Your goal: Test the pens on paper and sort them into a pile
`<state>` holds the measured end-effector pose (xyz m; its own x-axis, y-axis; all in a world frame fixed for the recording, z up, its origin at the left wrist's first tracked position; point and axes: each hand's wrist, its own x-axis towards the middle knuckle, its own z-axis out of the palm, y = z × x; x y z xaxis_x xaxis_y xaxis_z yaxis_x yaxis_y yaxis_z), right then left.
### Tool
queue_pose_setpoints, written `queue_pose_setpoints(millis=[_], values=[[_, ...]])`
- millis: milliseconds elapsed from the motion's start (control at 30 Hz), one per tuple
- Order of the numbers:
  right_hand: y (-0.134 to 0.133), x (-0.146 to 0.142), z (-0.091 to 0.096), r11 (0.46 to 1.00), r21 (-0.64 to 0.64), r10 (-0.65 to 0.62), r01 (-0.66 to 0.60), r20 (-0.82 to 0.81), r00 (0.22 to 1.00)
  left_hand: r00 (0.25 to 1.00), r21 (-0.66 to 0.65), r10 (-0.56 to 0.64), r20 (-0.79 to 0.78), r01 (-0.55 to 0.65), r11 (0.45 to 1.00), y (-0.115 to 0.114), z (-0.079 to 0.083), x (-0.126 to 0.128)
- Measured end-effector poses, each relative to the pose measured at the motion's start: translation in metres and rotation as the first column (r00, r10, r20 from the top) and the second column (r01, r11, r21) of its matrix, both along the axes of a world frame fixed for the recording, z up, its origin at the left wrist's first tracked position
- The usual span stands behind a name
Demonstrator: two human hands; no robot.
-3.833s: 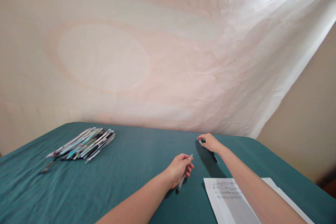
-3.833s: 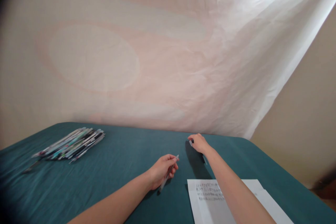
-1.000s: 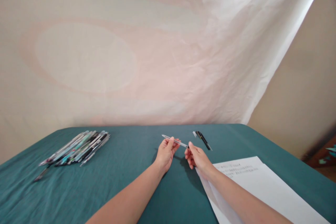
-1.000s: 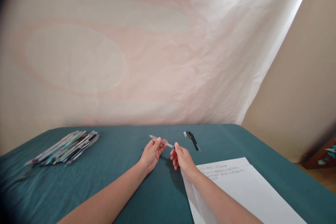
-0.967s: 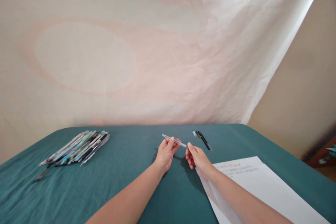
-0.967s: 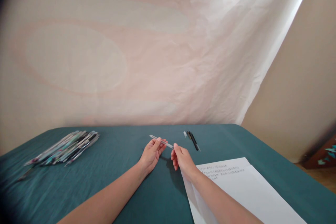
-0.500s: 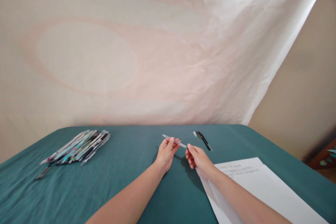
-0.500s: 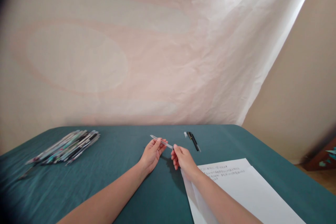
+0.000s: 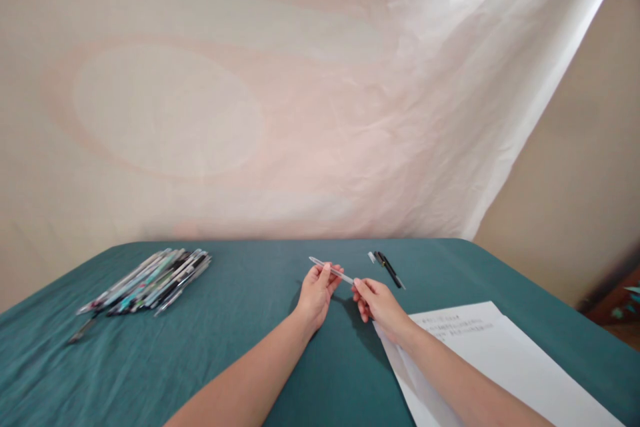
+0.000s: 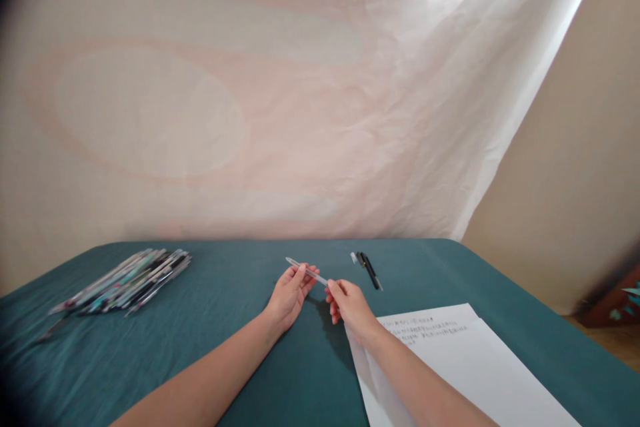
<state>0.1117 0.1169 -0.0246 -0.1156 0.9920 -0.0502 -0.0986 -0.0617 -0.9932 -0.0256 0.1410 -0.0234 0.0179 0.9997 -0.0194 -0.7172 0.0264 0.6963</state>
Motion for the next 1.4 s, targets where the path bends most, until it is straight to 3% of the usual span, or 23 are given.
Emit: queue_pose_setpoints(millis=[200,400,600,800,1000,1167,1400], values=[[0.001,0.0,0.0016,0.997,-0.078,0.004,-0.006,-0.03,1.0,1.0,-0.01,0.011,0.005,-0.011,1.0,0.0001,-0.0001,0.0001],[0.0002,0.0011,0.0004,1.0,0.007,0.026,-0.027,0.04,0.999,1.0,-0.018,0.014,0.019,-0.014,1.0,0.0009,-0.0009,-0.0005],[0.0031,0.003,-0.0011,0.991,-0.096,0.098,-0.095,0.028,0.995,1.0,-0.025,0.016,0.022,-0.016,1.0,0.0012,-0.0007,0.0],[0.0034,0.004,-0.0022,0.994,-0.02,0.111,-0.109,0.086,0.99,1.0,-0.044,0.019,0.023,-0.018,0.999,0.0025,-0.0022,0.0001],[0.0031,0.0039,0.0025,0.976,-0.142,0.174,-0.165,0.055,0.983,0.999,-0.046,0.027,0.037,-0.025,0.999,0.0022,-0.0023,-0.0003],[0.0024,0.0036,0.0002,0.992,-0.049,0.123,-0.119,0.085,0.989,0.999,-0.053,0.041,0.033,-0.039,0.998,0.0016,-0.0002,-0.0003],[0.0033,0.0041,0.0001,0.98,-0.121,0.169,-0.161,0.056,0.984,0.998,-0.014,0.052,0.036,-0.052,0.999,0.0012,-0.0007,-0.0009]])
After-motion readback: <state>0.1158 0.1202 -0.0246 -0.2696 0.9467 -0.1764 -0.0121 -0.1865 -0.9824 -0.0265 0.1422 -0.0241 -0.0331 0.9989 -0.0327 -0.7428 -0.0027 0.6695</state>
